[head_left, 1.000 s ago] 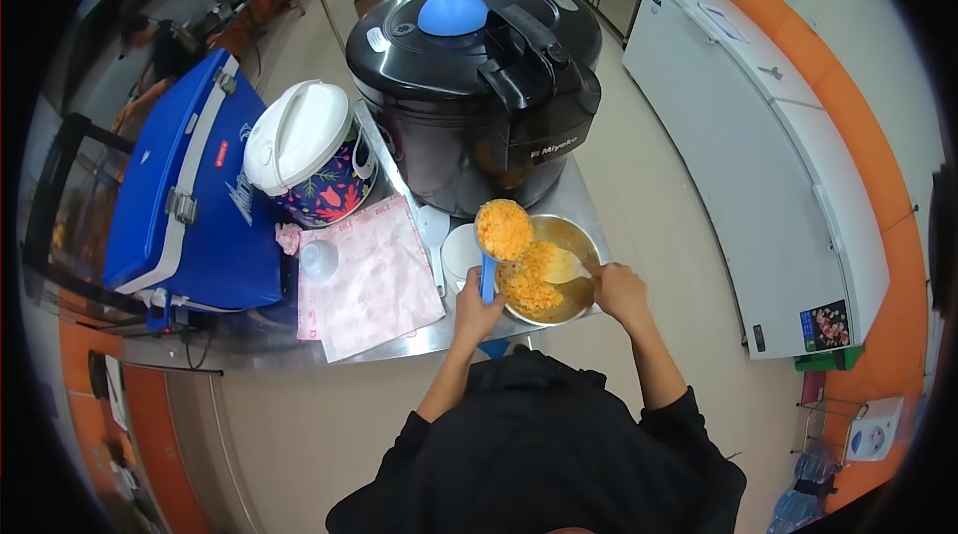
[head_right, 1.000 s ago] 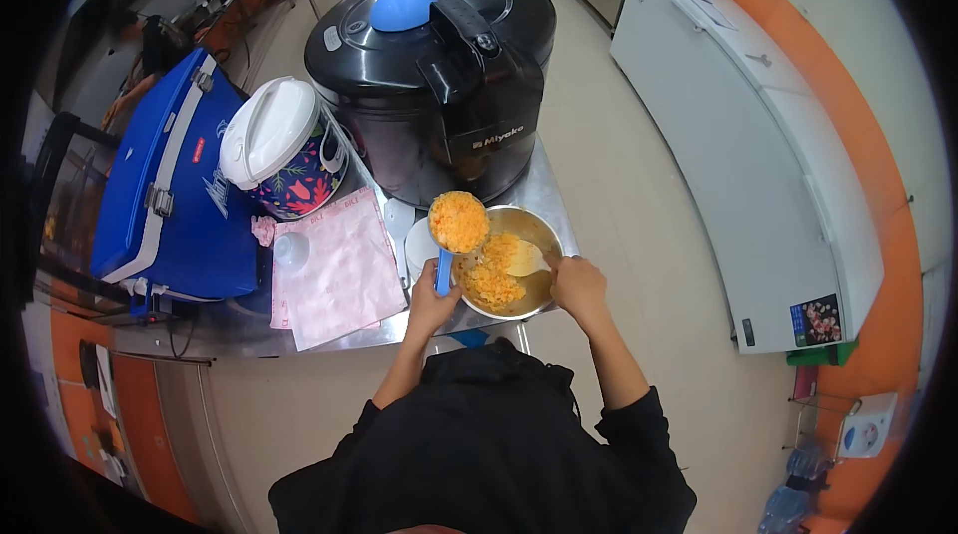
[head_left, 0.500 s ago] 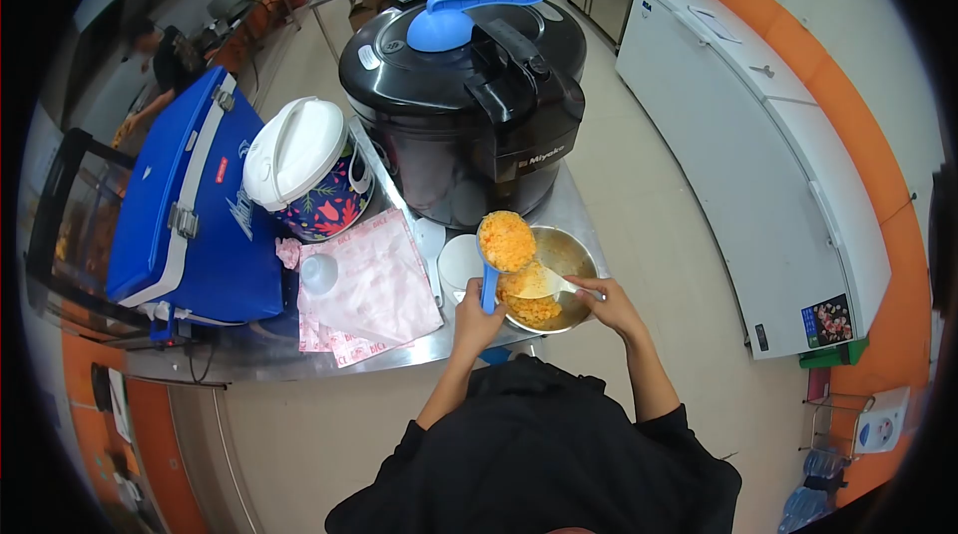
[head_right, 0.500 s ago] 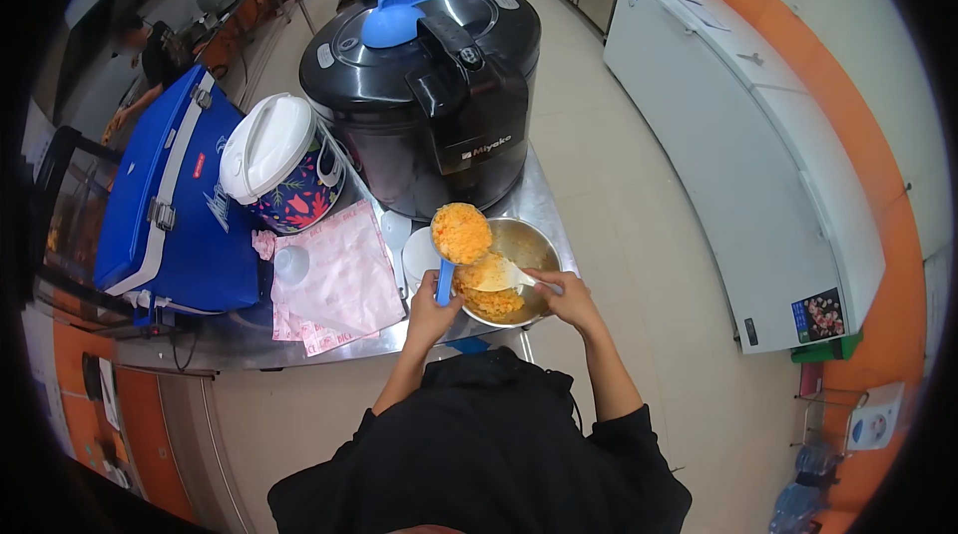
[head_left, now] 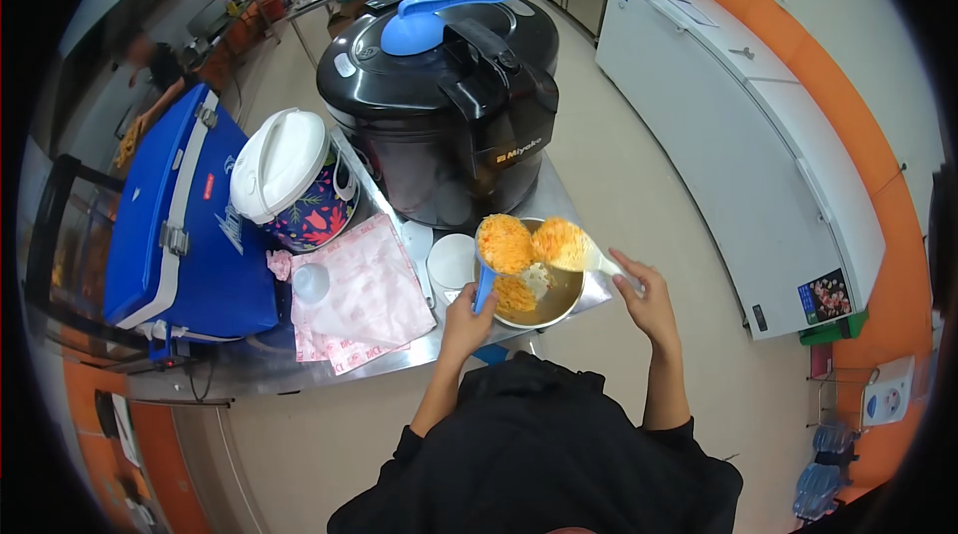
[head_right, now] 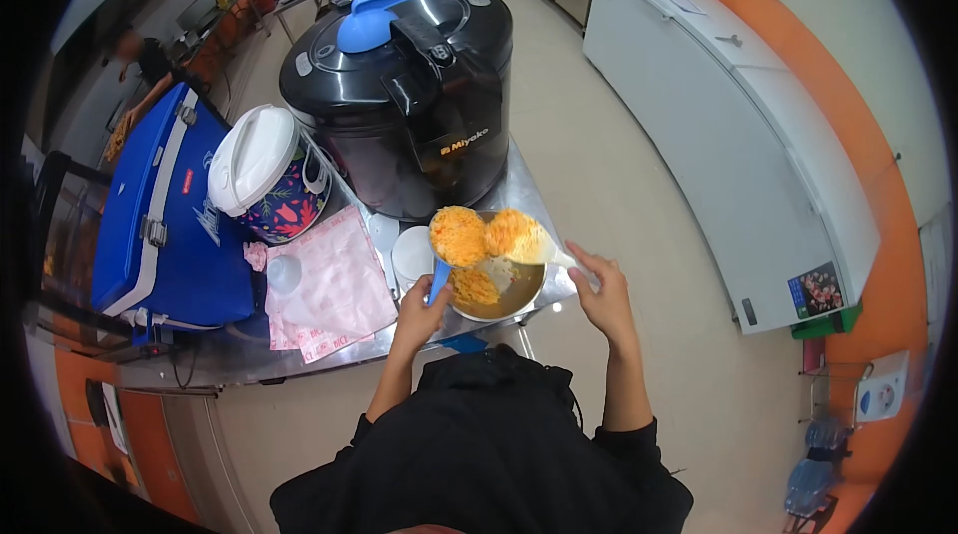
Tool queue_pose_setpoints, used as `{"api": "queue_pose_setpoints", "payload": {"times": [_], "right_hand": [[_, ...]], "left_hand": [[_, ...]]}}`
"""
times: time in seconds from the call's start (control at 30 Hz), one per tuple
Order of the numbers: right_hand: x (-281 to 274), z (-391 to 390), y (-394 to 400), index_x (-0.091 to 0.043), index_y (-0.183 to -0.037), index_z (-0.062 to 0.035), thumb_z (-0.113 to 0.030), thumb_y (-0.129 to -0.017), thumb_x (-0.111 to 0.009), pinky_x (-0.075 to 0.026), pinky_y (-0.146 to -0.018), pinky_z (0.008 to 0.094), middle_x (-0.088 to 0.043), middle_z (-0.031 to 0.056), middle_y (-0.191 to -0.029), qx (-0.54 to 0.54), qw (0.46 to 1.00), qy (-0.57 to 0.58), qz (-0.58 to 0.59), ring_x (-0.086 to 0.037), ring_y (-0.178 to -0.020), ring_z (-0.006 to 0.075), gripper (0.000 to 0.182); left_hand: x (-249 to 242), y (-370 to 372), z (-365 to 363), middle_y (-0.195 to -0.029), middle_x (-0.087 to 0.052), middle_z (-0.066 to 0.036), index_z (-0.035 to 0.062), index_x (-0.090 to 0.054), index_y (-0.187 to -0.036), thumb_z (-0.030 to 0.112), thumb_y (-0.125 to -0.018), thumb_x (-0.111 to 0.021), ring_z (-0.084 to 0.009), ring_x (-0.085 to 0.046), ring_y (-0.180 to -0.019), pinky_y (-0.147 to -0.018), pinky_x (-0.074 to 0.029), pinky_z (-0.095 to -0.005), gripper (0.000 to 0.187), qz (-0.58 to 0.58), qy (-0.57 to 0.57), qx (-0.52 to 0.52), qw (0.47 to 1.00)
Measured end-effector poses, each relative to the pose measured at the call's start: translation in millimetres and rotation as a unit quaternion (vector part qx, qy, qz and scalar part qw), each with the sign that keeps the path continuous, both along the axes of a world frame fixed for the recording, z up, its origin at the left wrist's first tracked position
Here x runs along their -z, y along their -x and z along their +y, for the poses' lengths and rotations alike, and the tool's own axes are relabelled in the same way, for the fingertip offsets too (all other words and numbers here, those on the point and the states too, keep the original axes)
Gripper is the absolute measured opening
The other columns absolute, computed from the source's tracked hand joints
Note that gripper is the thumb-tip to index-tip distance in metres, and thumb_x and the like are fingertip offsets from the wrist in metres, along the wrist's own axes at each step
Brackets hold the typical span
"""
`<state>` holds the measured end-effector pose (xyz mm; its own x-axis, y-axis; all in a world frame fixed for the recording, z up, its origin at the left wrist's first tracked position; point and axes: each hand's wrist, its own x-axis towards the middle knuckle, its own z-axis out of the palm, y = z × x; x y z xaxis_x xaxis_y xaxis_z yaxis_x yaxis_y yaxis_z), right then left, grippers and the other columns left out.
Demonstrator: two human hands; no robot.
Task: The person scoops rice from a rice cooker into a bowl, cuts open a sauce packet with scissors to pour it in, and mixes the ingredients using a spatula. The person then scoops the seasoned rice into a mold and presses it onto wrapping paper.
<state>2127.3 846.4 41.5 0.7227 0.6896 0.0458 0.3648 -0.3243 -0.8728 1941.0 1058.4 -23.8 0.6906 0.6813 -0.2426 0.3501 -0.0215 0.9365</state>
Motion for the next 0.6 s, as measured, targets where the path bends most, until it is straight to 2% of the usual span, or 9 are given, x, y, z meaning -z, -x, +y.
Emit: {"api": "queue_pose_setpoints", "payload": {"times": [0.07, 0.1, 0.17, 0.2, 0.27, 0.4, 0.47, 0.53, 0.6], "right_hand": [[-23.0, 13.5, 16.5, -0.063, -0.119, -0.012, -0.005, -0.084, -0.059, -0.034, -0.084, 0.0371, -0.061, 0.0056, -0.087, 0.079, 0.972, 0.119, -0.186, -0.052, -0.093, 0.0192, 0.036], [-18.4, 17.7, 22.1, -0.063, -0.119, -0.012, -0.005, -0.084, -0.059, -0.034, -0.084, 0.0371, -0.061, 0.0056, -0.087, 0.081, 0.972, 0.119, -0.185, -0.052, -0.093, 0.0192, 0.036], [5.4, 25.7, 33.8, -0.063, -0.118, -0.0166, -0.001, -0.079, -0.06, -0.029, -0.079, 0.0384, -0.056, 0.0024, -0.089, 0.108, 0.902, 0.109, -0.403, -0.048, -0.092, 0.0197, 0.042], [17.5, 27.8, 42.7, -0.063, -0.118, -0.0166, -0.001, -0.079, -0.06, -0.029, -0.079, 0.0384, -0.056, 0.0024, -0.089, 0.108, 0.902, 0.109, -0.402, -0.048, -0.092, 0.0197, 0.042], [44.5, 28.8, 60.9, -0.061, -0.121, -0.0179, 0.0, -0.072, -0.058, -0.028, -0.083, 0.0391, -0.056, 0.0026, -0.102, 0.14, 0.857, 0.161, -0.469, -0.047, -0.096, 0.0201, 0.052], [80.3, 28.0, 65.7, -0.061, -0.121, -0.0185, 0.001, -0.069, -0.057, -0.026, -0.086, 0.0399, -0.055, 0.0019, -0.103, 0.163, 0.855, 0.127, -0.475, -0.047, -0.1, 0.0212, 0.056], [72.3, 25.2, 64.2, -0.061, -0.121, -0.0176, 0.001, -0.071, -0.057, -0.029, -0.085, 0.0389, -0.055, 0.0026, -0.1, 0.166, 0.865, 0.125, -0.458, -0.048, -0.097, 0.0203, 0.054], [60.1, 21.2, 59.4, -0.061, -0.122, -0.0167, 0.002, -0.074, -0.057, -0.031, -0.084, 0.0379, -0.055, 0.0032, -0.096, 0.168, 0.874, 0.121, -0.44, -0.049, -0.094, 0.0195, 0.052], [43.6, 18.7, 50.3, -0.06, -0.122, -0.0137, 0.0, -0.082, -0.057, -0.04, -0.072, 0.0335, -0.055, 0.0059, -0.084, 0.159, 0.943, -0.015, -0.291, -0.053, -0.078, 0.0188, 0.043]], "left_hand": [[1.6, -6.4, -6.3, -0.062, -0.059, -0.007, -0.0043, -0.056, -0.101, 0.023, -0.087, -0.059, -0.0129, -0.054, -0.045, -0.042, -0.042, -0.0271, 0.031, -0.009, 0.006, 0.019, 1.0], [3.1, -10.9, -10.5, -0.061, -0.06, -0.01, -0.0042, -0.057, -0.1, 0.024, -0.088, -0.055, -0.0172, -0.06, -0.049, -0.046, -0.047, -0.0312, 0.031, -0.018, 0.012, 0.033, 0.999], [15.6, -23.5, -15.4, -0.062, -0.058, -0.007, -0.0048, -0.056, -0.102, 0.023, -0.089, -0.054, -0.0135, -0.055, -0.047, -0.043, -0.043, -0.028, 0.031, -0.011, 0.002, 0.047, 0.999], [22.0, -29.1, -18.3, -0.063, -0.056, -0.005, -0.0053, -0.054, -0.103, 0.022, -0.089, -0.053, -0.0099, -0.051, -0.044, -0.041, -0.039, -0.0249, 0.031, -0.003, -0.006, 0.061, 0.998], [14.7, -35.4, -26.1, -0.063, -0.055, -0.004, -0.0049, -0.054, -0.1, 0.024, -0.09, -0.052, -0.0109, -0.052, -0.045, -0.042, -0.04, -0.0258, 0.031, 0.006, 0.027, 0.059, 0.998], [31.0, -39.8, -28.0, -0.063, -0.049, -0.001, -0.0027, -0.053, -0.102, 0.023, -0.091, -0.051, -0.0095, -0.047, -0.045, -0.04, -0.036, -0.0245, 0.028, 0.017, 0.151, 0.052, 0.987], [33.7, -36.0, -28.0, -0.063, -0.047, 0.0, -0.0021, -0.053, -0.103, 0.022, -0.092, -0.05, -0.0089, -0.045, -0.045, -0.04, -0.035, -0.0241, 0.027, 0.01, 0.191, 0.057, 0.98], [35.1, -31.6, -27.6, -0.061, -0.051, -0.003, -0.0066, -0.051, -0.1, 0.023, -0.094, -0.049, -0.0109, -0.049, -0.044, -0.039, -0.037, -0.0257, 0.03, -0.029, 0.216, 0.052, 0.975], [30.6, -29.6, -27.6, -0.06, -0.05, -0.002, -0.0062, -0.051, -0.102, 0.023, -0.094, -0.049, -0.0101, -0.048, -0.044, -0.039, -0.037, -0.0249, 0.03, -0.032, 0.225, 0.048, 0.973]]}}
